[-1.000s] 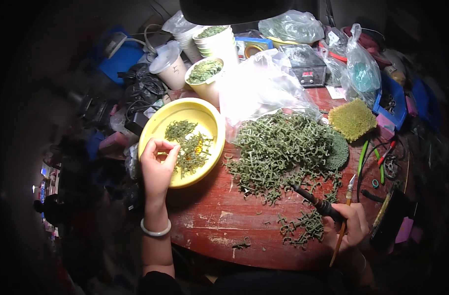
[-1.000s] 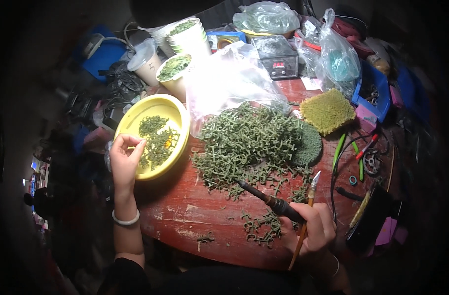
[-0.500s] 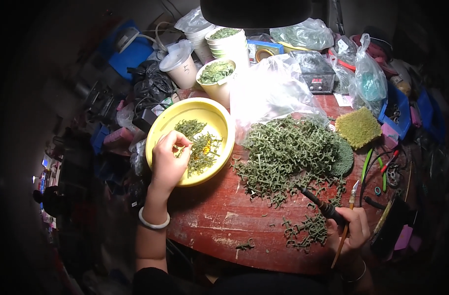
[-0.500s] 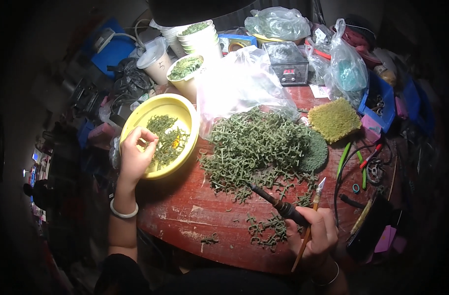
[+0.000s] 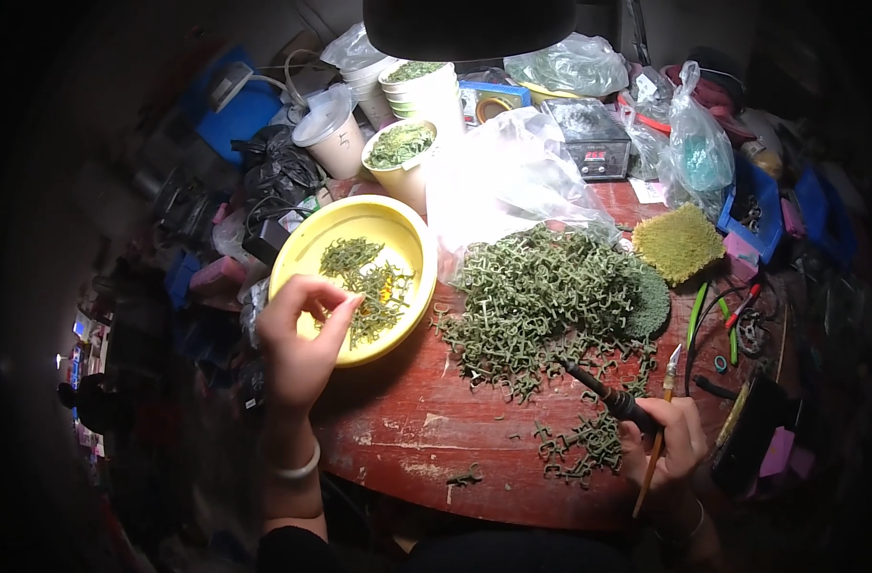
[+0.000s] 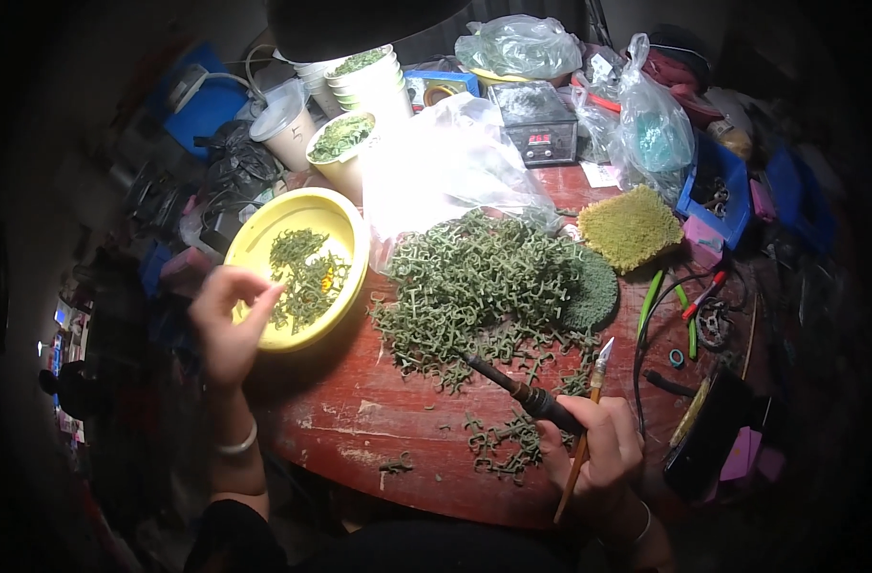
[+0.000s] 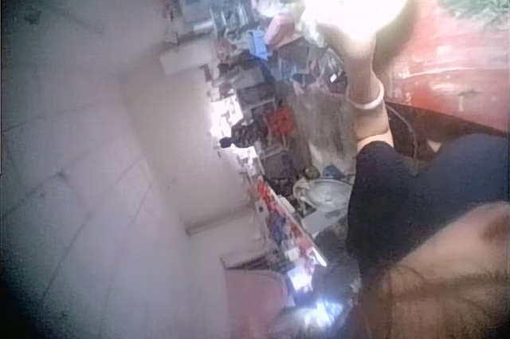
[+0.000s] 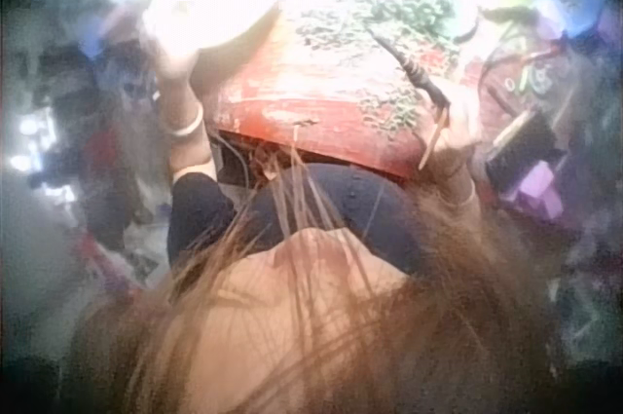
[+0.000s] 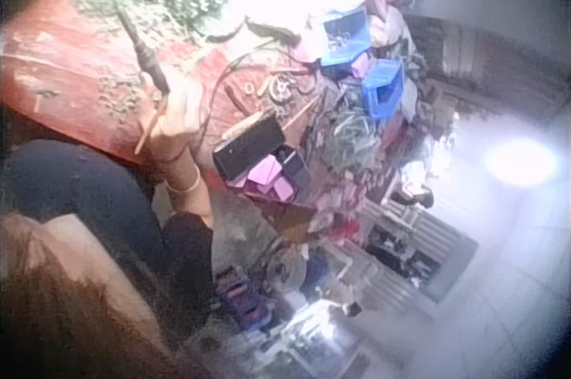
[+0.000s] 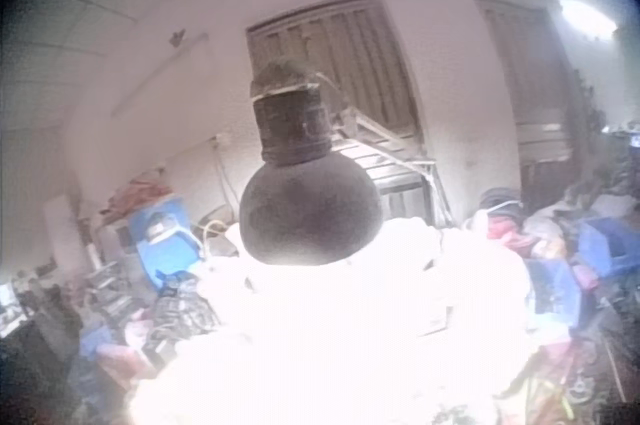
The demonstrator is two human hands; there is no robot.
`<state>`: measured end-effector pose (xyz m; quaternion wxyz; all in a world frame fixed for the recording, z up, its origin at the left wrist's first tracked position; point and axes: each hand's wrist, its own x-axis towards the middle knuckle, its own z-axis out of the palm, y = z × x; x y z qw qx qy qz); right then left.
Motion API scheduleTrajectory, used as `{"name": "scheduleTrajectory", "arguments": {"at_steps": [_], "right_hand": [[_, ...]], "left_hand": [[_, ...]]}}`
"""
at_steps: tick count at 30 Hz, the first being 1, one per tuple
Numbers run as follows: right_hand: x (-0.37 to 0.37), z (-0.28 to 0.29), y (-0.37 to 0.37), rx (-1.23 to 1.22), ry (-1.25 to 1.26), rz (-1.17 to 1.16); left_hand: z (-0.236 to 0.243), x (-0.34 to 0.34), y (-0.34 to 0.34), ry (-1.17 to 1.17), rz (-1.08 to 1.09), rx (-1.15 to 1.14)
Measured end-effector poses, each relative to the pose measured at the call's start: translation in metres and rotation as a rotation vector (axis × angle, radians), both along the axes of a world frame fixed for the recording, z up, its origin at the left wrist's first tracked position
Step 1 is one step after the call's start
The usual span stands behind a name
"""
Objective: The person picks up small green metal pieces and joins them using a soldering iron and wire at a workshop table.
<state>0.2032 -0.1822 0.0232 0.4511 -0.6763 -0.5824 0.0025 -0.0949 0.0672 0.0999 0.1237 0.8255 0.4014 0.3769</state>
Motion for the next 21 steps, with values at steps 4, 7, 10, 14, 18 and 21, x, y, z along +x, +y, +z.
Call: {"name": "scheduleTrajectory", "arguments": {"at_steps": [4,7,10,14,18,21], "right_hand": [[-0.001,-0.001,0.001,-0.008,-0.018,-0.028],[0.008,0.016,-0.014,0.003,-0.052,-0.101],[-0.003,0.001,-0.003,-0.012,0.011,-0.055],[0.008,0.02,-0.008,0.069,-0.076,-0.123],[0.012,0.007,0.015,0.192,-0.048,-0.183],[0.042,0.024,-0.025,0.129,0.081,-0.409]], "left_hand": [[0.125,0.04,-0.1,0.297,0.008,-0.02],[0.225,0.095,-0.174,1.405,0.054,0.151],[0.21,0.094,-0.179,1.397,-0.024,0.133],[0.179,0.095,-0.162,0.788,-0.523,-0.091],[0.088,0.111,-0.164,-0.415,-1.245,-1.48],[0.064,0.157,-0.211,-0.42,-1.505,-1.777]]}}
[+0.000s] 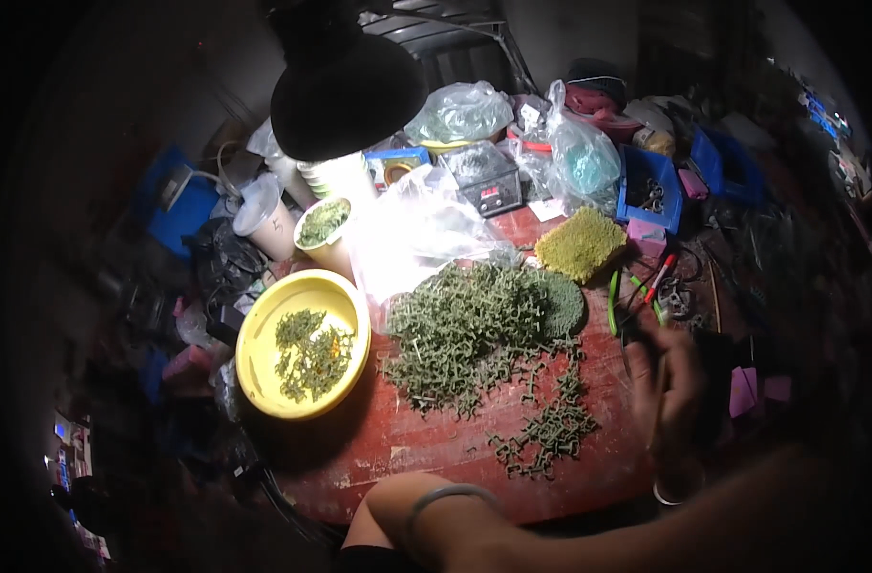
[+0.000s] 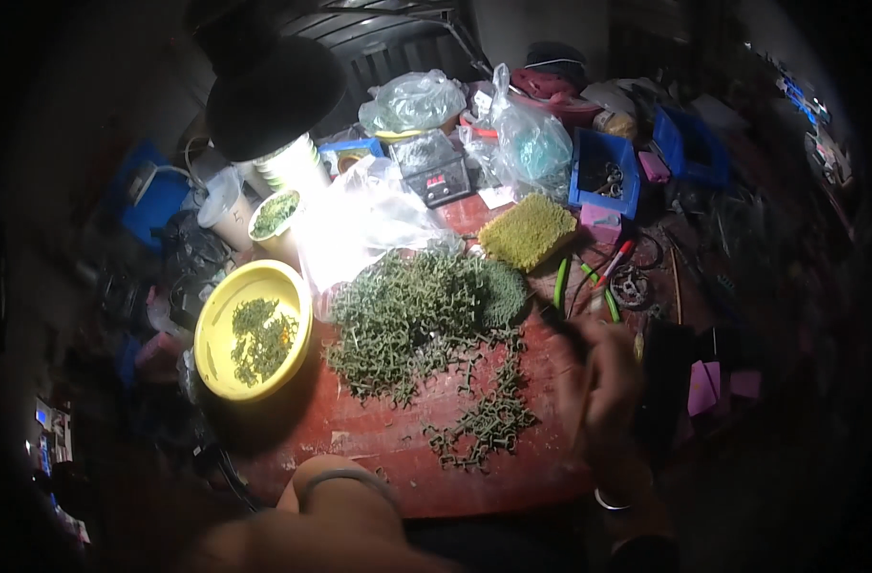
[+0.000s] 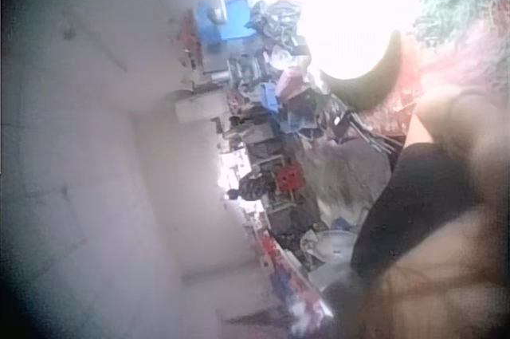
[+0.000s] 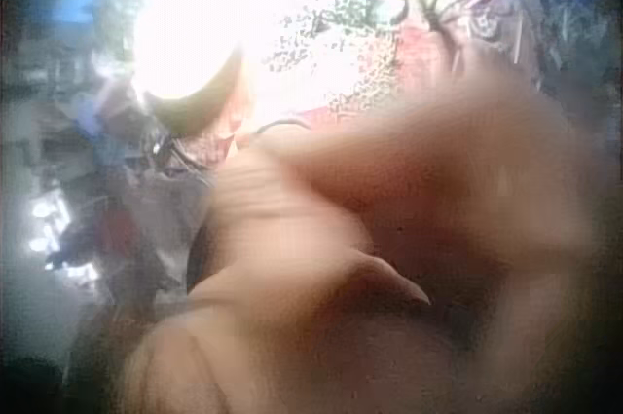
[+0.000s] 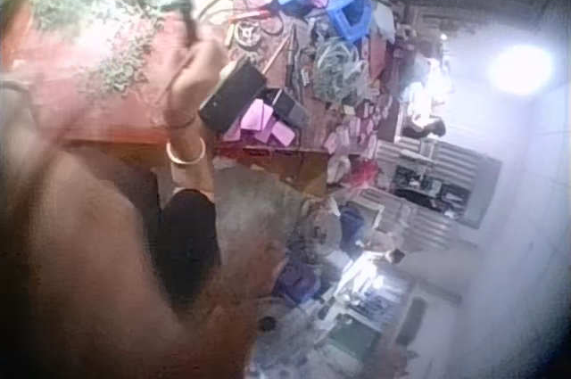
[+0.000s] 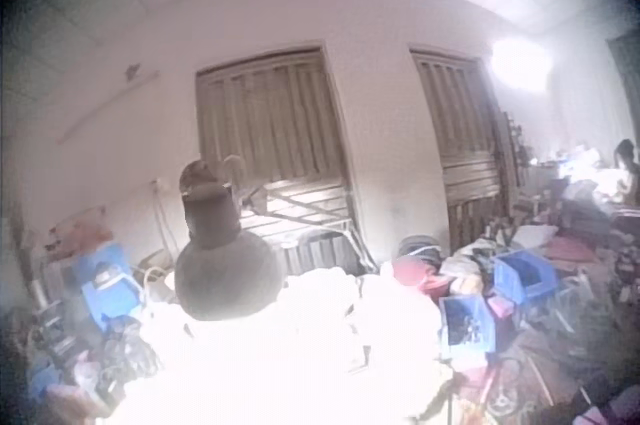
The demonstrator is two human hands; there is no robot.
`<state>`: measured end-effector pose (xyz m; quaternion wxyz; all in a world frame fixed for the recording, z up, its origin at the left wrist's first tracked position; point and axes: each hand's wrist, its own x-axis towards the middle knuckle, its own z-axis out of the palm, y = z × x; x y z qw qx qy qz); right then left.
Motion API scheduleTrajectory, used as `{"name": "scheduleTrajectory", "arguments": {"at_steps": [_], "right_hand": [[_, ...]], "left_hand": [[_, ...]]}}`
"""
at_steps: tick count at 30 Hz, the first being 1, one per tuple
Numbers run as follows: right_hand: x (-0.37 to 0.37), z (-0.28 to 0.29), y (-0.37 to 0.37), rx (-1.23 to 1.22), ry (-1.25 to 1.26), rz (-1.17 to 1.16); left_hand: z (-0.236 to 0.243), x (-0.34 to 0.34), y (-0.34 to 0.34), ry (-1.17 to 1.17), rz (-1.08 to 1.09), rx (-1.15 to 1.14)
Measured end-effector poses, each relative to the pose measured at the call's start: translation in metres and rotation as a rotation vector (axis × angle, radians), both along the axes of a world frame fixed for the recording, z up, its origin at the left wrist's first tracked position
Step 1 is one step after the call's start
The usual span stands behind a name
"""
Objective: The person picks up small green metal pieces and joins them using a soldering iron and wire at a workshop table.
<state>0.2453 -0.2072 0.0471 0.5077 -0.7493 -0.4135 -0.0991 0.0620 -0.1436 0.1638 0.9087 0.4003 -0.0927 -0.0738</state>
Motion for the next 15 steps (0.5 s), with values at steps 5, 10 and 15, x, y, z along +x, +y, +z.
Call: {"name": "scheduleTrajectory", "arguments": {"at_steps": [5,10,15], "right_hand": [[0.056,-0.01,-0.012,-0.108,-0.255,-0.243],[0.108,-0.059,-0.056,-0.237,-0.193,-0.253],[0.11,-0.088,-0.063,-0.272,-0.17,-0.263]], "left_hand": [[-0.027,-0.019,-0.005,-0.011,-0.099,-0.156],[-0.042,-0.024,0.004,0.058,-0.108,-0.189],[-0.047,-0.031,0.004,0.092,-0.129,-0.264]]}}
